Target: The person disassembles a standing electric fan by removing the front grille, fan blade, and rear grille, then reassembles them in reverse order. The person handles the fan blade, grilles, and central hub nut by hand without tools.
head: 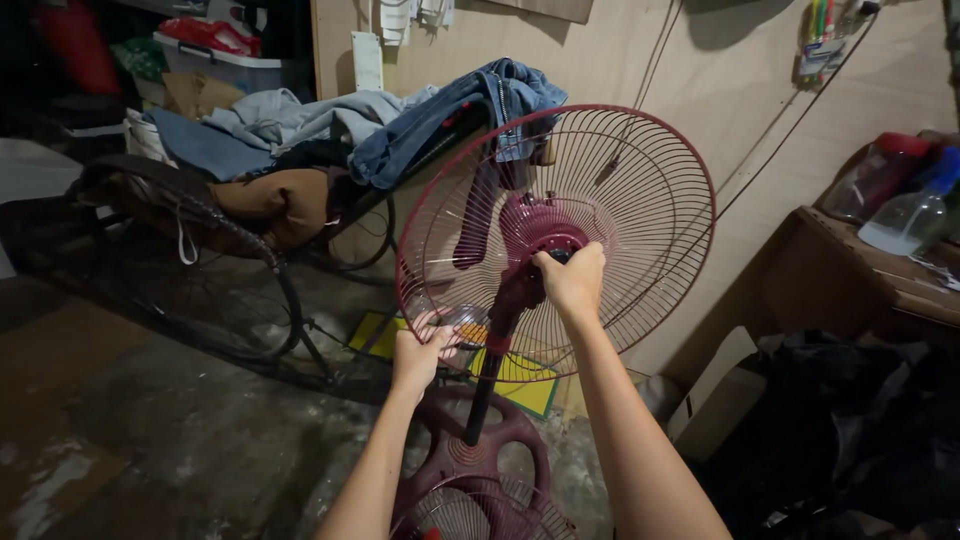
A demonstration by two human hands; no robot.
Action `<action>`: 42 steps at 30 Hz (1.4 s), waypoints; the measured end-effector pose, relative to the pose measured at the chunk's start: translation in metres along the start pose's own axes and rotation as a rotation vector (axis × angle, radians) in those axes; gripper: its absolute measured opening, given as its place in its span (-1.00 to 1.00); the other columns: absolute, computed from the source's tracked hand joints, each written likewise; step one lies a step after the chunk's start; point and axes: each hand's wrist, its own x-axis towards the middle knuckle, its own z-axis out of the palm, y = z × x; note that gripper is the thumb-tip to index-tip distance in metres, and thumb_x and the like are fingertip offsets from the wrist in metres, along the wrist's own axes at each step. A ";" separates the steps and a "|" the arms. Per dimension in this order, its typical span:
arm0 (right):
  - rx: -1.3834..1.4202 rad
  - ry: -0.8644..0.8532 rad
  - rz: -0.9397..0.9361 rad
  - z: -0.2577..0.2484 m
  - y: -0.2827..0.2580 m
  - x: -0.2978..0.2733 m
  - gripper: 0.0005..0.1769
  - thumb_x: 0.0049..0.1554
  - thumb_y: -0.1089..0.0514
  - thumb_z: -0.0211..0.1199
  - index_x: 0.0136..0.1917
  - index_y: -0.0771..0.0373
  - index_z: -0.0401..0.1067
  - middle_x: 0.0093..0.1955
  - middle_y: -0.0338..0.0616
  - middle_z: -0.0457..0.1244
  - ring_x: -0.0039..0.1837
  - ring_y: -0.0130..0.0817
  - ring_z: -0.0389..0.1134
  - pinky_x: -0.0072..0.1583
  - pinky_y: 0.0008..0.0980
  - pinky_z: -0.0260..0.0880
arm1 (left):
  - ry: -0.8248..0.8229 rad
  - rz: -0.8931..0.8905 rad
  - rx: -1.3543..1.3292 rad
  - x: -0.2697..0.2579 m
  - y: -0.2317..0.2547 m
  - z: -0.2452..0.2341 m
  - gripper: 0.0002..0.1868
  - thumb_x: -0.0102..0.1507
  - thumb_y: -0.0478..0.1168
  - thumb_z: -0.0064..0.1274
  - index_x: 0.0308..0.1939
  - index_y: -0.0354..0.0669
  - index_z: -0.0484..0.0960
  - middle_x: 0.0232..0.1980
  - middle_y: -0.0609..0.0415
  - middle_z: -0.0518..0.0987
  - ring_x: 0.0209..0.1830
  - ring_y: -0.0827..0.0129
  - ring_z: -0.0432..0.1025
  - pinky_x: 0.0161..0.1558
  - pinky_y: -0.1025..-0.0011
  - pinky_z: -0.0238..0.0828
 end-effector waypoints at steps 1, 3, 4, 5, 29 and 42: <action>0.009 -0.002 0.002 0.000 0.001 0.003 -0.25 -0.08 -0.04 0.54 0.10 0.49 0.23 0.17 0.26 0.26 0.17 0.11 0.39 0.18 -0.09 0.41 | 0.002 0.019 0.012 0.002 -0.003 -0.001 -0.70 0.28 -0.42 0.07 0.09 -0.39 0.61 -0.16 -0.04 0.71 -0.21 0.32 0.66 -0.27 0.42 0.60; 0.029 -0.005 0.012 -0.001 0.001 0.007 -0.26 -0.10 0.00 0.57 0.09 0.48 0.23 0.14 0.24 0.28 0.16 0.07 0.40 0.20 -0.12 0.41 | 0.031 0.060 0.028 0.004 -0.009 0.000 -0.73 0.28 -0.42 0.07 0.07 -0.43 0.60 -0.18 -0.05 0.70 -0.23 0.30 0.67 -0.30 0.43 0.60; 0.022 0.007 0.018 -0.001 0.002 0.005 -0.27 -0.10 0.00 0.57 0.08 0.47 0.23 0.14 0.22 0.27 0.16 0.07 0.39 0.20 -0.12 0.40 | 0.046 0.078 0.039 0.002 -0.011 0.000 -0.74 0.28 -0.43 0.07 0.05 -0.45 0.59 -0.19 -0.06 0.70 -0.24 0.28 0.67 -0.32 0.43 0.60; 0.016 0.018 0.023 0.000 0.002 0.003 -0.28 -0.09 0.00 0.58 0.08 0.46 0.23 0.14 0.19 0.27 0.16 0.06 0.39 0.20 -0.11 0.40 | 0.063 0.086 0.046 0.001 -0.013 0.000 -0.75 0.28 -0.43 0.08 0.04 -0.44 0.61 -0.19 -0.05 0.69 -0.25 0.29 0.66 -0.33 0.43 0.60; -0.188 -0.008 -0.378 -0.028 0.002 -0.029 -0.40 -0.06 0.17 0.48 0.17 0.24 0.25 0.02 0.11 0.32 0.02 0.19 0.41 0.00 0.01 0.42 | 0.110 0.117 0.108 -0.008 0.021 0.012 -0.81 0.26 -0.40 0.16 -0.07 -0.45 0.65 -0.24 0.01 0.68 -0.33 0.42 0.57 -0.39 0.52 0.46; -0.056 -0.120 -0.065 -0.029 0.002 -0.016 -0.44 0.11 -0.15 0.41 0.16 0.26 0.33 0.02 0.07 0.38 0.07 0.00 0.48 0.13 -0.13 0.46 | 0.169 0.156 -0.055 -0.002 0.032 0.022 -0.78 0.27 -0.32 0.17 -0.11 -0.48 0.62 -0.29 -0.01 0.68 -0.40 0.44 0.58 -0.38 0.47 0.57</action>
